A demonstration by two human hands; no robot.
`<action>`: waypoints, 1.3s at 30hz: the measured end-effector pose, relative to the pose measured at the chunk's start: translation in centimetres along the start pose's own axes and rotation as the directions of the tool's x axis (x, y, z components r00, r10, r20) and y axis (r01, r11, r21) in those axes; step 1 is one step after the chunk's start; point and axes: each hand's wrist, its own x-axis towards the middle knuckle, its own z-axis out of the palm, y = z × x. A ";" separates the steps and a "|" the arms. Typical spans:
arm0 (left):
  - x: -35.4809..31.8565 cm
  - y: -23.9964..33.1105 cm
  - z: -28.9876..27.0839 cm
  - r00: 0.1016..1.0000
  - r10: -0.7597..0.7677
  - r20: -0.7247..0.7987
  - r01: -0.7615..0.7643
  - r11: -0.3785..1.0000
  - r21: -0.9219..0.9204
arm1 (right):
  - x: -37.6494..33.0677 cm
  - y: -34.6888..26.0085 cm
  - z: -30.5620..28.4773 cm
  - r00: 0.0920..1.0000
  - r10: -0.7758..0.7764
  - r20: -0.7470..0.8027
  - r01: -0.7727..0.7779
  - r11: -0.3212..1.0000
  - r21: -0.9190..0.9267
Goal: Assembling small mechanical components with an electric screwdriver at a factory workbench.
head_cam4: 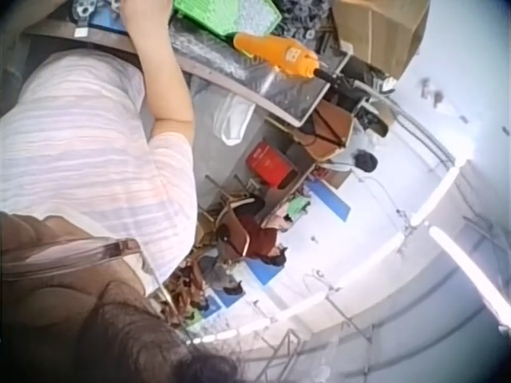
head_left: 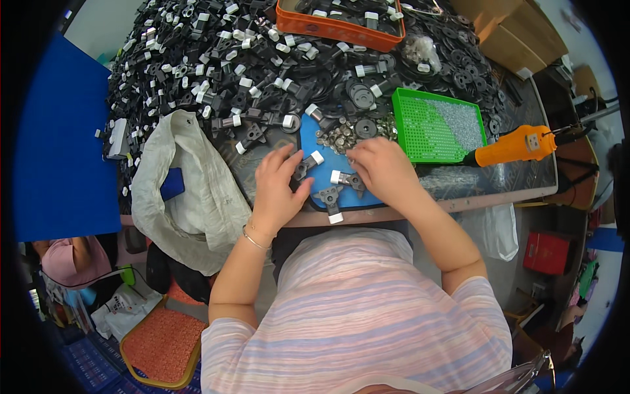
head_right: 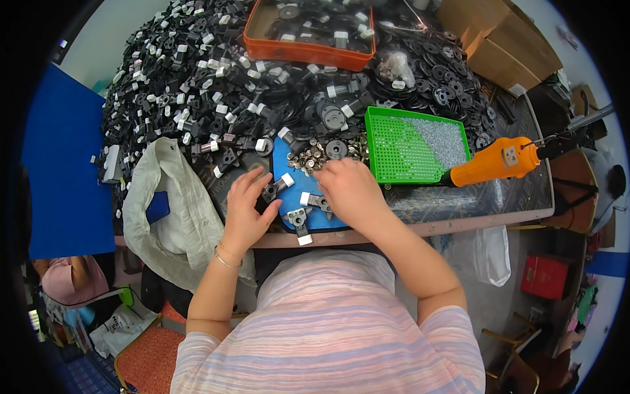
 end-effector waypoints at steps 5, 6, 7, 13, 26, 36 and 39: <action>-1.7 2.3 0.3 0.996 0.064 0.060 -0.063 0.998 -0.011 | 3.8 1.3 1.6 0.997 -0.016 0.080 0.026 0.992 -0.126; -2.0 2.8 0.5 0.996 0.064 0.062 -0.064 0.998 -0.001 | 3.9 1.3 1.8 0.996 -0.021 0.083 0.031 0.992 -0.123; -2.3 2.9 0.9 0.997 0.056 0.060 -0.055 0.998 -0.007 | 4.0 1.4 2.1 0.997 -0.007 0.075 0.018 0.990 -0.138; -3.0 2.1 1.5 0.997 0.012 0.076 -0.014 0.999 0.029 | 4.2 1.5 2.2 0.996 0.015 0.085 -0.002 0.990 -0.142; -2.0 2.6 0.5 0.895 -0.398 0.200 0.319 0.260 -0.911 | 2.8 -2.8 0.3 0.994 -0.112 0.005 0.098 0.897 0.432; -2.2 0.9 0.4 0.770 -0.449 0.455 0.399 -0.218 -0.891 | 3.6 -4.4 1.6 0.990 -0.131 -0.047 0.138 0.881 0.453; -2.1 0.5 0.3 0.747 -0.435 0.502 0.395 -0.317 -0.862 | 4.3 -4.4 1.2 0.992 -0.030 0.122 -0.043 0.831 0.554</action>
